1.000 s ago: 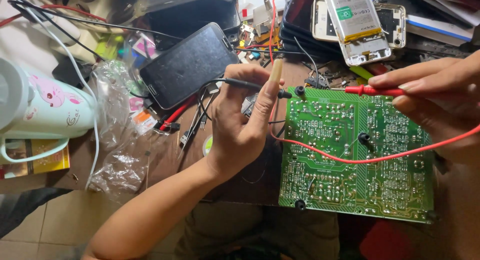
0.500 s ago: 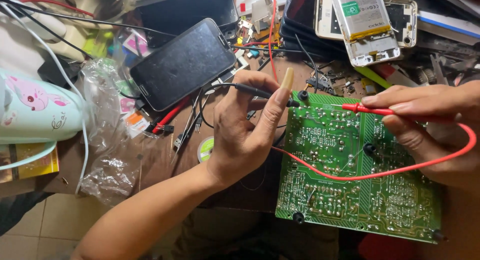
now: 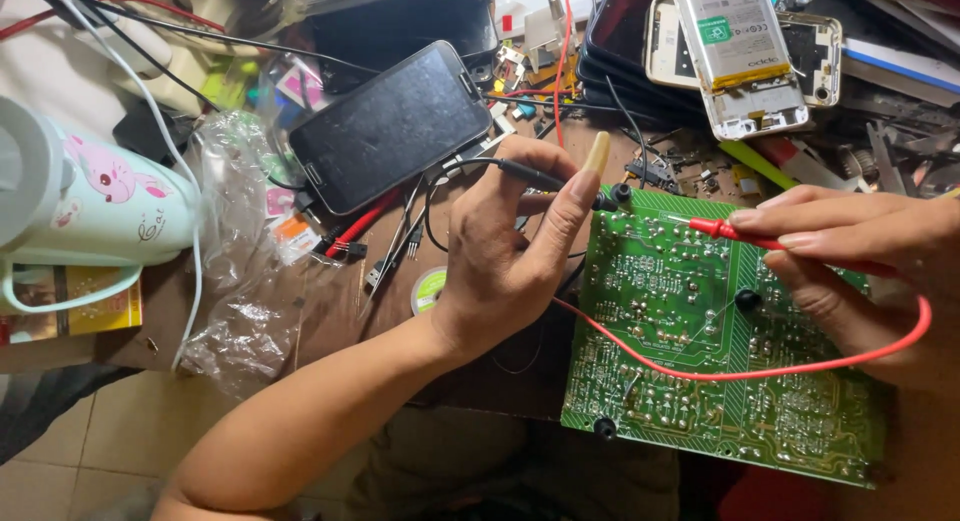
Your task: The person uses a screwdriver to work on a circuit board with a large heatsink. They flip the board over to inspect the green underside and then use multimeter probes to test various points on the circuitry.
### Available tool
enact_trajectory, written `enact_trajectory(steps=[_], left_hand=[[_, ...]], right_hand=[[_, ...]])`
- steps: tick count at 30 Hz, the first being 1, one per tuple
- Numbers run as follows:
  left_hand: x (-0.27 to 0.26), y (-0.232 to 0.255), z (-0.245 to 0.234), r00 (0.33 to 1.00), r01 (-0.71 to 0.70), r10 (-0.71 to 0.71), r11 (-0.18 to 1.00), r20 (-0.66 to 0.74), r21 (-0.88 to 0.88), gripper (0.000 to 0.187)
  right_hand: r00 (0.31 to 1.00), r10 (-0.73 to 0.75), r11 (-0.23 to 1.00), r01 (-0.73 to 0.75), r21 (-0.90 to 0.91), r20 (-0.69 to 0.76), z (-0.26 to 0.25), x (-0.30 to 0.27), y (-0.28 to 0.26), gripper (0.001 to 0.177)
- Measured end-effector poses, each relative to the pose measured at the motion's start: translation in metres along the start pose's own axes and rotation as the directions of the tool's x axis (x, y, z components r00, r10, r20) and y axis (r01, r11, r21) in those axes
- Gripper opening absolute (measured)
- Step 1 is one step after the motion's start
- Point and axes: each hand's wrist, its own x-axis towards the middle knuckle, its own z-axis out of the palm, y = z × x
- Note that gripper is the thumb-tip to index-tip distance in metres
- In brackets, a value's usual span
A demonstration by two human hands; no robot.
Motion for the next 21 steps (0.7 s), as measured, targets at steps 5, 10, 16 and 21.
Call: enact_trajectory(steps=[5,10,16,21], left_hand=[[0.0,0.0,-0.001,0.999,0.039,-0.039,0.999,-0.003,-0.006,0.014],[0.005,0.001,-0.005,0.989,0.148,-0.15,0.979,-0.007,-0.139,0.013],[0.004,0.002,-0.005,0.997,0.078,-0.078,0.997,-0.014,-0.019,0.014],[-0.001,-0.001,0.0,1.0,-0.027,0.027,1.0,0.008,-0.002,0.013]], right_hand=[[0.995,0.089,0.996,-0.089,0.009,-0.034,0.004,0.007,-0.017,0.013],[0.994,0.1,0.992,-0.103,-0.068,-0.046,0.005,-0.006,-0.025,0.016],[0.992,0.086,0.985,-0.099,-0.143,-0.093,0.011,-0.005,-0.042,0.011],[0.999,0.024,0.996,-0.027,-0.088,-0.031,0.006,-0.003,-0.024,0.019]])
